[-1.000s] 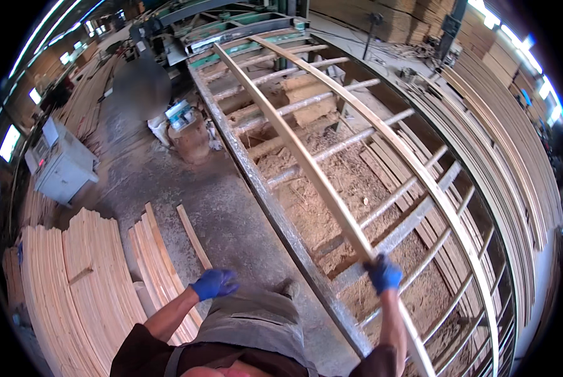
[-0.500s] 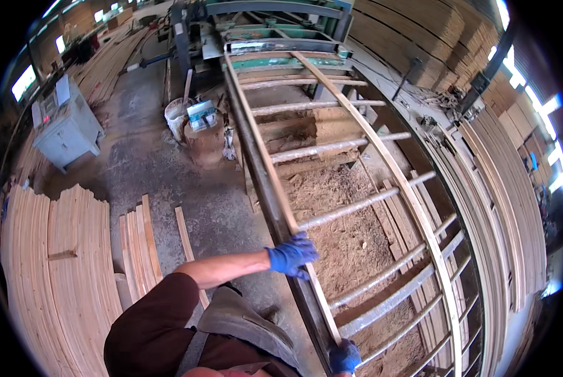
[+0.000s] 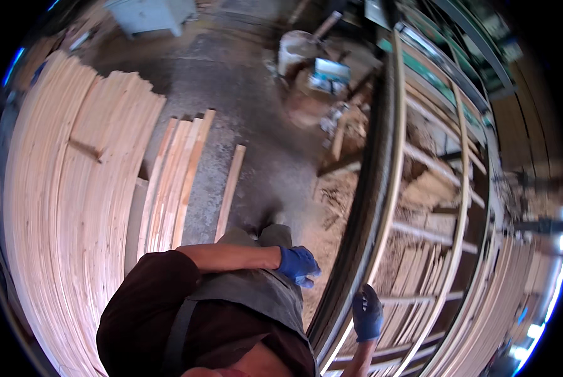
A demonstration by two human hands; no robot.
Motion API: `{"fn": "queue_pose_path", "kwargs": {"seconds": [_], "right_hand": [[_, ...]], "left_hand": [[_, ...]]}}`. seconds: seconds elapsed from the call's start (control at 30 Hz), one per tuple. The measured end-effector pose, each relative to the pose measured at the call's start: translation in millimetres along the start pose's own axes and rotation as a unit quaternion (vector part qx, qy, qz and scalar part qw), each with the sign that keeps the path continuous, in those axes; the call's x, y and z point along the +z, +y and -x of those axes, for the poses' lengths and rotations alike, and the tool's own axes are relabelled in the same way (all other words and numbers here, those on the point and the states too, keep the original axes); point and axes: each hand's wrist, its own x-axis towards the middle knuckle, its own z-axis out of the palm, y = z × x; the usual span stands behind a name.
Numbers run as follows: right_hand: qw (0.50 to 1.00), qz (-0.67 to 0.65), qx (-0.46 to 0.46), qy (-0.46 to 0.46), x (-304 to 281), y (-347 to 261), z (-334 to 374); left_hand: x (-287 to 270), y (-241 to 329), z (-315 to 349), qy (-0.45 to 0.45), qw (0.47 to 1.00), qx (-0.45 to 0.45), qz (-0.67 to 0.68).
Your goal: The person arranges several long, thin wooden planks side-by-side on a metal rack. They then use a paint roller to apply a white substance to the surface of the planks.
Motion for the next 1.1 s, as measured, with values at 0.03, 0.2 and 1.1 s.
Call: {"fn": "queue_pose_path", "kwargs": {"seconds": [0.03, 0.2, 1.1], "right_hand": [[0.998, 0.027, -0.024, -0.044, 11, -21, -42], [0.947, 0.194, -0.211, -0.147, 70, -105, -217], [0.851, 0.237, 0.066, -0.463, 564, -643, -898]], "left_hand": [[-26, -22, 17, 0.033, 0.999, -0.039, -0.006], [-142, -112, 156, 0.276, 0.909, -0.311, -0.03], [-376, -445, 601, 0.684, 0.503, -0.527, -0.041]]}}
